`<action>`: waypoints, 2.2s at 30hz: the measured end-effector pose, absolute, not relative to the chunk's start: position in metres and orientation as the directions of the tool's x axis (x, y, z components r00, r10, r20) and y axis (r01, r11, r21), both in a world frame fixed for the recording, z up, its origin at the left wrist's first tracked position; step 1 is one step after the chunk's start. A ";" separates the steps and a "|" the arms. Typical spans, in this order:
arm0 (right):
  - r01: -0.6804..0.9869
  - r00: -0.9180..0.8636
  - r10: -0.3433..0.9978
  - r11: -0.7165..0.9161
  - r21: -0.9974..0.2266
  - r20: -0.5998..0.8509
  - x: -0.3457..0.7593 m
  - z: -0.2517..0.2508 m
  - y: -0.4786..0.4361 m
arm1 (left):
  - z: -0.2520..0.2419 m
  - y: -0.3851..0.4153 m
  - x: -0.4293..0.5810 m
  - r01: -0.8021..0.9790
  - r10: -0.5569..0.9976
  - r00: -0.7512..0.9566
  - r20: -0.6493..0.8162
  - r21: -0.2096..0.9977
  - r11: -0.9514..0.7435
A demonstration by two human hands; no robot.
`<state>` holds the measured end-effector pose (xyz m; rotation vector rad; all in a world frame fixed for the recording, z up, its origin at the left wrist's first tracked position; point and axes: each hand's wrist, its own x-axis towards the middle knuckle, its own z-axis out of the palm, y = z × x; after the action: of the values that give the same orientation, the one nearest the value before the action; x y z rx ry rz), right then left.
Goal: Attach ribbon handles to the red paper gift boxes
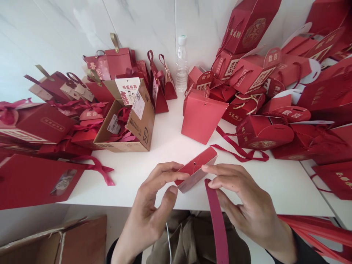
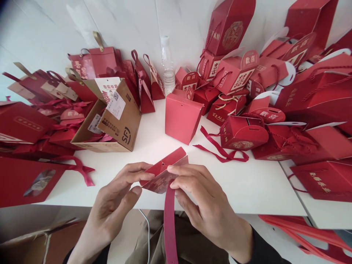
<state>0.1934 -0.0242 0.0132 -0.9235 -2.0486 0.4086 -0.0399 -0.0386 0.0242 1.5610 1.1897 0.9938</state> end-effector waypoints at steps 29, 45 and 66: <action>0.440 -0.369 0.719 0.693 -0.571 0.589 0.192 0.010 -0.028 | 0.013 -0.030 -0.035 0.273 0.981 0.084 0.175 0.943 -0.192; 0.430 -0.384 0.755 0.656 -0.620 0.532 0.188 0.006 -0.029 | 0.015 -0.038 -0.011 0.306 0.981 -0.009 0.193 0.935 -0.181; 0.441 -0.373 0.750 0.661 -0.607 0.546 0.190 0.007 -0.023 | 0.012 -0.023 0.013 0.501 0.939 -0.050 0.339 0.822 -0.270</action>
<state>0.1897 -0.0229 0.0068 -0.9235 -2.0239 0.4595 0.0133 -0.0235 0.0116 1.7762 1.5248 1.2740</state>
